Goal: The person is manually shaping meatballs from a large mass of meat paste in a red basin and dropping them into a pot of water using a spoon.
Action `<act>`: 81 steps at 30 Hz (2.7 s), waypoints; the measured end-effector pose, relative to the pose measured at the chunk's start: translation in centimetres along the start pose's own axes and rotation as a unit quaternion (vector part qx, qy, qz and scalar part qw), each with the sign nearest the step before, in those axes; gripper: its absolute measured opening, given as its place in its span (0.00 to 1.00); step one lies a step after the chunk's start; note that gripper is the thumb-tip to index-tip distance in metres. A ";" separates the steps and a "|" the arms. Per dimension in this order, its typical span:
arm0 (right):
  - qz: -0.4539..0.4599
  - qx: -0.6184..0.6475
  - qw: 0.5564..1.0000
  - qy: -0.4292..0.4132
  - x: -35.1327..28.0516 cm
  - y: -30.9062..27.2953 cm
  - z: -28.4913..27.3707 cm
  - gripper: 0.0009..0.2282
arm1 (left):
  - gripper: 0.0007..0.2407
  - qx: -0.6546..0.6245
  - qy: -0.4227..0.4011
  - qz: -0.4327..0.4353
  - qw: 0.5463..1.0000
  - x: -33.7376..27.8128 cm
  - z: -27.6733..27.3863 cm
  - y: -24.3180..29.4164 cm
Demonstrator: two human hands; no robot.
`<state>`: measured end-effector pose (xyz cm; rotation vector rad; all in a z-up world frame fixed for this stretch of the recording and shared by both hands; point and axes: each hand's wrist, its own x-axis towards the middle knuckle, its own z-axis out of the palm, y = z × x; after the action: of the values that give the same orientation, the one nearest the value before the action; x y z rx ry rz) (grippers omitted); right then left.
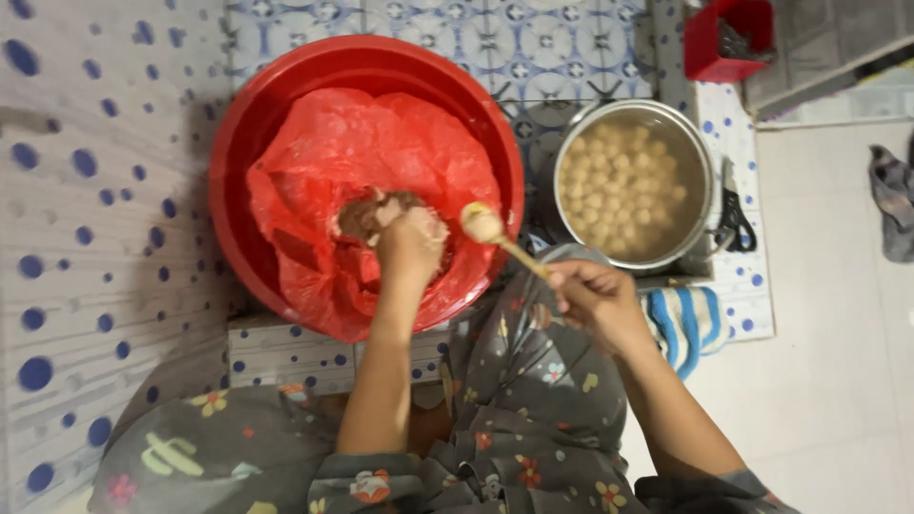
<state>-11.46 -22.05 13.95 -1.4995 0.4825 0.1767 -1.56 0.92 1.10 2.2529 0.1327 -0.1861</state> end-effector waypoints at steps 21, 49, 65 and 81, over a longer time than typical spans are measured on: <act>-0.132 -0.187 0.919 0.321 2.4 9.6 -13.7 0.07 | 0.09 -0.219 0.059 -0.010 0.974 -1.8 -2.6 3.5; -0.188 -0.100 0.974 0.082 3.8 9.3 1.3 0.08 | 0.13 -0.448 0.104 -0.175 0.871 1.6 -0.1 -1.8; -0.184 0.050 0.974 0.122 6.2 11.5 1.9 0.07 | 0.14 -0.475 0.100 -0.175 0.856 -0.3 -3.6 3.2; -0.178 0.074 0.972 0.135 7.9 11.5 2.8 0.07 | 0.13 -0.287 0.108 -0.045 0.951 0.6 -2.7 0.9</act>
<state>-8.46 -19.84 0.20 -1.4435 0.4246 -0.3428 -0.61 2.42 3.36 1.6783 0.3597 0.0508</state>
